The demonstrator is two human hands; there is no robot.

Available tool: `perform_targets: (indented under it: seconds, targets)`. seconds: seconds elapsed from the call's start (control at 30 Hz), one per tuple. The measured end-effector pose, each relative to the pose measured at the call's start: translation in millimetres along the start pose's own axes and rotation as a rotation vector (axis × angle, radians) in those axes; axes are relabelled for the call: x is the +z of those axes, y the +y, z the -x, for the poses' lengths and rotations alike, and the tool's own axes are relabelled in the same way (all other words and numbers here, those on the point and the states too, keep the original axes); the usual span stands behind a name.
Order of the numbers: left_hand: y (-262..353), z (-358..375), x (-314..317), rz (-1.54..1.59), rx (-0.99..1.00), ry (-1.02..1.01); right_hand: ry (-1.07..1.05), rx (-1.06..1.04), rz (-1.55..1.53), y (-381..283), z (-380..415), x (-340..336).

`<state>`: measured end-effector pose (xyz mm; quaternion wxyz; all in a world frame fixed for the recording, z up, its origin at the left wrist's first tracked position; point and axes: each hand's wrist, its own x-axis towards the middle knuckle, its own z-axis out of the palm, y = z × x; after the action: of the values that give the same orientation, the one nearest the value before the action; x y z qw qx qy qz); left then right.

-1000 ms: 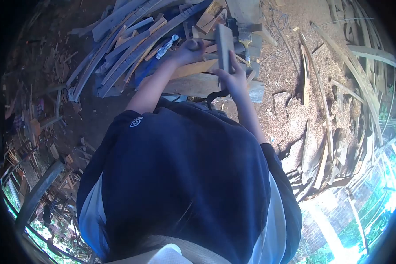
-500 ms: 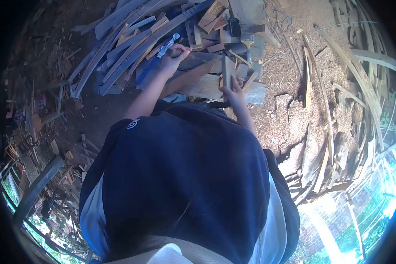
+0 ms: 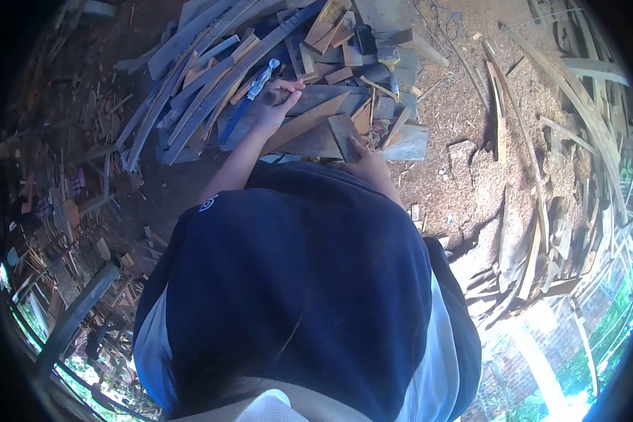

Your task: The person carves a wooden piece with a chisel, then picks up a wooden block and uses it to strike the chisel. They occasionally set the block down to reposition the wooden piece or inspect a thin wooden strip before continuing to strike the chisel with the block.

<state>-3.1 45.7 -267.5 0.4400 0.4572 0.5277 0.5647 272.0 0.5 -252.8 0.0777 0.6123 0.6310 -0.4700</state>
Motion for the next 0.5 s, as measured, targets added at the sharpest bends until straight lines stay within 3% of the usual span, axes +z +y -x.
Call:
perform_targets:
  seconds: [0.07, 0.37, 0.5]
  targets:
    - [5, -1, 4, -0.039, 0.02, -0.09, -0.041, 0.05, 0.045, -8, 4, -7]
    - [9, 5, 15, -0.079, 0.016, -0.147, -0.112, 0.08, 0.161, -18, 17, -21]
    - [5, 6, 20, -0.091, 0.039, -0.124, -0.123, 0.033, 0.053, -3, 21, -17]
